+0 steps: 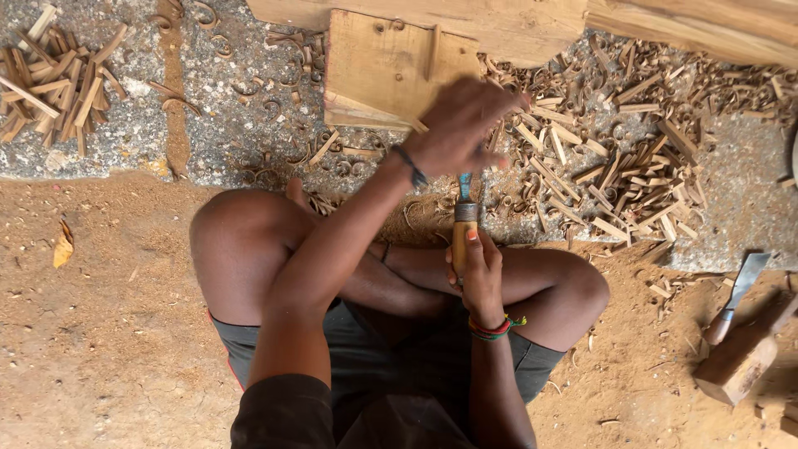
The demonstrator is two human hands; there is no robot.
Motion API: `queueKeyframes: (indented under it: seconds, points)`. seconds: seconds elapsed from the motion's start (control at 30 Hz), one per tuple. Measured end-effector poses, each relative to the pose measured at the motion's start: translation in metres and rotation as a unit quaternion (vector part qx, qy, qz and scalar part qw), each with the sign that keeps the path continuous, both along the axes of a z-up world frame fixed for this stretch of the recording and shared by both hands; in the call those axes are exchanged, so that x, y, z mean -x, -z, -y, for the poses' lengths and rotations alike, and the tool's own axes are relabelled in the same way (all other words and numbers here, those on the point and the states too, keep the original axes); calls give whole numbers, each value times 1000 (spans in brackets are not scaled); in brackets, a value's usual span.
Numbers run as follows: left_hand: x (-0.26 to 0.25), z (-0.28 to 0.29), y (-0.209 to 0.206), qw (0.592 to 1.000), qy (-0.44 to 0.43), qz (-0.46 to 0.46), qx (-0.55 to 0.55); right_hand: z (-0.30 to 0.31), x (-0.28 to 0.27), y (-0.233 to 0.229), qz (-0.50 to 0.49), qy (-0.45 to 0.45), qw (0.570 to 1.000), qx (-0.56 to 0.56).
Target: The person sits on the ground and uses a chisel to carve a small wooden block. They repeatedly strike the chisel with a wooden mallet to remove wood shavings and shape the block. The person occasionally pauses to clear shavings from the work area.
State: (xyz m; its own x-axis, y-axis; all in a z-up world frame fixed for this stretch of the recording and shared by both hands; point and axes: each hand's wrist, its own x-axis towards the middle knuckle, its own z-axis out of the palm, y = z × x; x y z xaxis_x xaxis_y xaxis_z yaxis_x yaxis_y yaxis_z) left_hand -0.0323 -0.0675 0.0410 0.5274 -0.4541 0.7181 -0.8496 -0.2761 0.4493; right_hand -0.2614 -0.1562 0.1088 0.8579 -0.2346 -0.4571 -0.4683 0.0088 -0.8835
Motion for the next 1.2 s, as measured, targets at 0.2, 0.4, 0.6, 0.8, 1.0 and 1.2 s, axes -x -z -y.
queueKeyframes:
  seconds: [0.2, 0.4, 0.6, 0.8, 1.0, 1.2]
  points:
    - [23, 38, 33, 983, 121, -58, -129, -10, -1, -9, -35, -13, 998, -52]
    - [13, 56, 65, 990, 119, -26, -65, -15, -9, -11, -38, -5, 998, -58]
    - [7, 65, 85, 989, 138, -35, -46, -15, -13, -10, -33, -20, 999, -36]
    - [9, 59, 83, 972, 180, -136, -68, -16, -14, -1, -40, -8, 998, -39]
    - [17, 73, 90, 966, 212, -116, -90, -11, -10, -5, -43, -3, 998, -51]
    - [15, 61, 71, 975, 210, -66, -42, -12, -12, -8, -25, -19, 999, -25]
